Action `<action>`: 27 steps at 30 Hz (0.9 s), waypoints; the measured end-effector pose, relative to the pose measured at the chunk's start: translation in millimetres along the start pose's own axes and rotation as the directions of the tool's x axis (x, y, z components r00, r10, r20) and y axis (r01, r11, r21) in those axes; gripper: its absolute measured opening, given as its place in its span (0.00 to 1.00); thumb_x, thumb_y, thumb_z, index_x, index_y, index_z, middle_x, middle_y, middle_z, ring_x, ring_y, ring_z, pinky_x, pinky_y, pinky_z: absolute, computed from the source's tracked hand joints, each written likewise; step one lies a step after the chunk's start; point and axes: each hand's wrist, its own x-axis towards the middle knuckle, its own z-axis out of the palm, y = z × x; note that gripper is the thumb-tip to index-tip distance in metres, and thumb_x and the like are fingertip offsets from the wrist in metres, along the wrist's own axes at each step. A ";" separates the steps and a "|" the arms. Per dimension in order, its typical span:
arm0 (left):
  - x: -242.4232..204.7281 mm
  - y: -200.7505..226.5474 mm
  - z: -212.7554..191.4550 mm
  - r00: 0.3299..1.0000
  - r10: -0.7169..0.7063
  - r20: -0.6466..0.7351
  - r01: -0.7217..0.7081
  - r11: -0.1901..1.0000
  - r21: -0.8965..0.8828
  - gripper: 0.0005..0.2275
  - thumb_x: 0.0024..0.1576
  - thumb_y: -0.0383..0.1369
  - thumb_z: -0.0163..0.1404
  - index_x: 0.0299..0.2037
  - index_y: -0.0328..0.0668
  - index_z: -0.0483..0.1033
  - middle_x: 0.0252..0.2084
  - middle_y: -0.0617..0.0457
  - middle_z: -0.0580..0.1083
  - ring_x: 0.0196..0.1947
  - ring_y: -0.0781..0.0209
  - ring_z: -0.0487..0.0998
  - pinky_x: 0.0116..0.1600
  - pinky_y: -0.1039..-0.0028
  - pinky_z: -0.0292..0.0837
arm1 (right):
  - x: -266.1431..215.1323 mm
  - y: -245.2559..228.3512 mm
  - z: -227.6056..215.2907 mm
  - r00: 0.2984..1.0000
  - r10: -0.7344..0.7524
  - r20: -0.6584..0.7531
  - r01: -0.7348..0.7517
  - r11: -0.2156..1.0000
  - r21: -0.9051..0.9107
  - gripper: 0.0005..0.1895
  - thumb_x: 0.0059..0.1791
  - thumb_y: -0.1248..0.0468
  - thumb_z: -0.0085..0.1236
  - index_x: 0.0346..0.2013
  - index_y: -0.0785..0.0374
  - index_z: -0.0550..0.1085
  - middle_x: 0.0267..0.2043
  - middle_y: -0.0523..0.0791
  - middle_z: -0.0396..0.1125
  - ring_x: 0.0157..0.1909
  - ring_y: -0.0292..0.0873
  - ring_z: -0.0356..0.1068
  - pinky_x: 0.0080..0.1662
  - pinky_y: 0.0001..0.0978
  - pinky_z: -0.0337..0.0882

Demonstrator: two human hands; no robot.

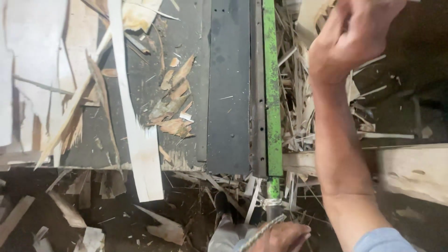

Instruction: Using a manual lever-operated guillotine or large industrial paper cutter to trim and cut thin sheets of wood veneer.

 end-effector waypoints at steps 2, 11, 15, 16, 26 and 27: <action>32.9 42.3 -32.8 0.999 0.022 -0.034 -0.021 1.000 0.014 0.07 0.65 0.35 0.56 0.48 0.42 0.81 0.42 0.46 0.82 0.41 0.51 0.86 0.51 0.62 0.80 | 3.3 -50.5 -13.4 0.992 0.127 0.003 -0.125 0.976 0.181 0.11 0.52 0.72 0.57 0.39 0.56 0.85 0.45 0.51 0.73 0.34 0.36 0.66 0.35 0.36 0.67; -35.0 -34.2 -121.6 0.870 -0.109 0.480 0.454 0.554 -0.698 0.25 0.61 0.35 0.57 0.68 0.31 0.70 0.57 0.38 0.76 0.54 0.53 0.78 0.65 0.63 0.72 | -73.7 -163.7 -86.7 0.801 -0.537 0.267 0.256 0.709 0.657 0.12 0.57 0.71 0.53 0.30 0.61 0.76 0.43 0.46 0.78 0.52 0.44 0.77 0.57 0.41 0.75; 14.9 -61.7 -173.3 0.920 -0.393 -0.004 0.064 0.158 -0.985 0.30 0.58 0.52 0.42 0.66 0.43 0.61 0.55 0.41 0.74 0.45 0.50 0.83 0.43 0.57 0.82 | -78.8 -177.1 -100.7 0.350 -0.554 0.755 -0.142 0.766 0.628 0.07 0.53 0.71 0.55 0.38 0.60 0.80 0.46 0.45 0.78 0.47 0.45 0.79 0.50 0.32 0.79; 29.2 -61.5 -179.6 0.886 -0.462 0.043 0.052 0.008 -0.999 0.30 0.55 0.54 0.39 0.64 0.45 0.61 0.54 0.44 0.75 0.43 0.50 0.83 0.39 0.56 0.83 | -81.6 -179.5 -107.4 0.125 -0.436 0.891 -0.327 0.830 0.452 0.08 0.51 0.70 0.57 0.38 0.57 0.82 0.45 0.43 0.78 0.42 0.42 0.80 0.47 0.31 0.81; 55.0 -161.9 -174.1 0.834 -0.543 -0.092 0.263 0.538 -0.801 0.17 0.63 0.28 0.42 0.64 0.39 0.65 0.47 0.45 0.75 0.36 0.54 0.81 0.39 0.60 0.83 | -91.1 -185.9 -213.7 0.532 0.500 0.684 -0.709 0.705 0.036 0.10 0.55 0.66 0.56 0.51 0.62 0.77 0.56 0.49 0.74 0.55 0.43 0.76 0.53 0.32 0.76; 52.2 -152.5 -176.3 0.810 -0.575 -0.117 0.279 0.552 -0.786 0.20 0.62 0.27 0.42 0.66 0.43 0.63 0.49 0.49 0.75 0.38 0.58 0.80 0.40 0.61 0.83 | -105.3 -177.4 -229.6 0.455 0.656 0.601 -0.797 0.602 -0.054 0.12 0.55 0.65 0.55 0.53 0.62 0.76 0.55 0.49 0.74 0.55 0.41 0.75 0.54 0.31 0.76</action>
